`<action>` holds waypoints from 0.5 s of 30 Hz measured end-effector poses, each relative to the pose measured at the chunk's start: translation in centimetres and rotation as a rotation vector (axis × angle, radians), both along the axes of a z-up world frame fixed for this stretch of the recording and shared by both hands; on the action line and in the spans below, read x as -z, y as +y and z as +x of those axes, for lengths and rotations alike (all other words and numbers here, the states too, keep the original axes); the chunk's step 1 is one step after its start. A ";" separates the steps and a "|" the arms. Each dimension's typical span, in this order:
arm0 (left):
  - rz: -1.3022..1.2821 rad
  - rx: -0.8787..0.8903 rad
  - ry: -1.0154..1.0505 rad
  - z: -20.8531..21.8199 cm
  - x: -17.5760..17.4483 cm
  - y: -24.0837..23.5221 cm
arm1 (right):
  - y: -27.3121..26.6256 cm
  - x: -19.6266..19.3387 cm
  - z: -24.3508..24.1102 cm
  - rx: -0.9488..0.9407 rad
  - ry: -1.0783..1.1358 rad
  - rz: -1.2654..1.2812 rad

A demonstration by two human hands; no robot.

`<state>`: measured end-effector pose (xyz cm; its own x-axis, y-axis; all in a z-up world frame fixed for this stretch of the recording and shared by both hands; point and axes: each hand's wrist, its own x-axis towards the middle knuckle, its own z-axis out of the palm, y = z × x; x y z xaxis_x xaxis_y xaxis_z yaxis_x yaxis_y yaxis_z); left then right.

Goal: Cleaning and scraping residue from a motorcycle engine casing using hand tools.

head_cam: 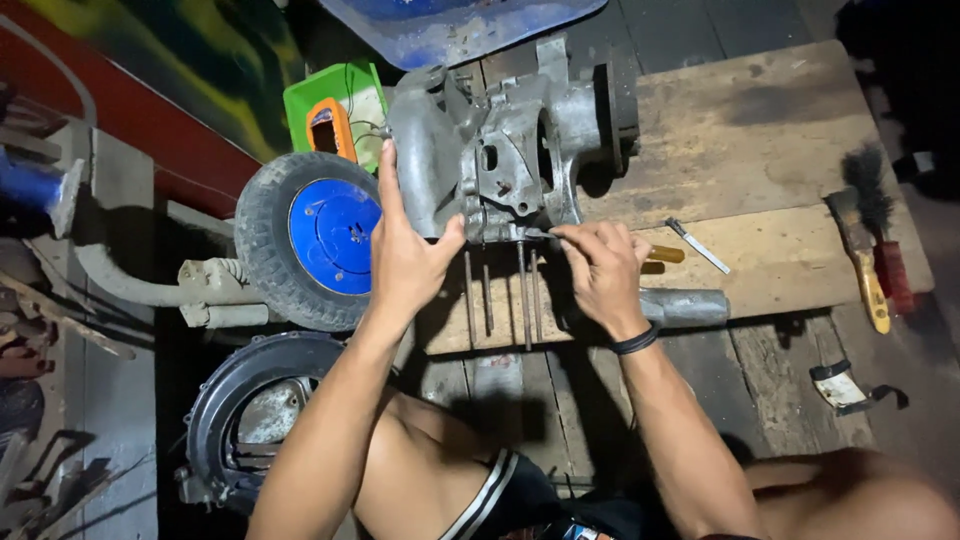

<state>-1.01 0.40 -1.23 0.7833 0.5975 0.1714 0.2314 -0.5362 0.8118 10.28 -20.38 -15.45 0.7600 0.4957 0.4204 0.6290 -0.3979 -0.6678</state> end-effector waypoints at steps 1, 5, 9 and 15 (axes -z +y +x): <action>0.001 -0.002 0.000 -0.1 0.1 0.0 | 0.0 0.0 -0.2 -0.002 0.000 0.001; 0.020 -0.002 0.012 0.4 0.5 0.0 | 0.3 -1.2 -0.3 -0.001 0.000 0.007; -0.025 0.001 0.011 0.3 0.4 -0.1 | -0.1 -1.8 -0.9 0.011 0.026 0.004; 0.021 0.014 0.053 0.7 1.5 0.0 | -1.8 -1.8 -0.6 0.083 -0.080 -0.061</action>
<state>-0.31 0.37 -2.78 0.7996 0.5835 0.1418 0.2664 -0.5563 0.7872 9.69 -22.20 -13.60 0.7648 0.4593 0.4518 0.6423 -0.4893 -0.5899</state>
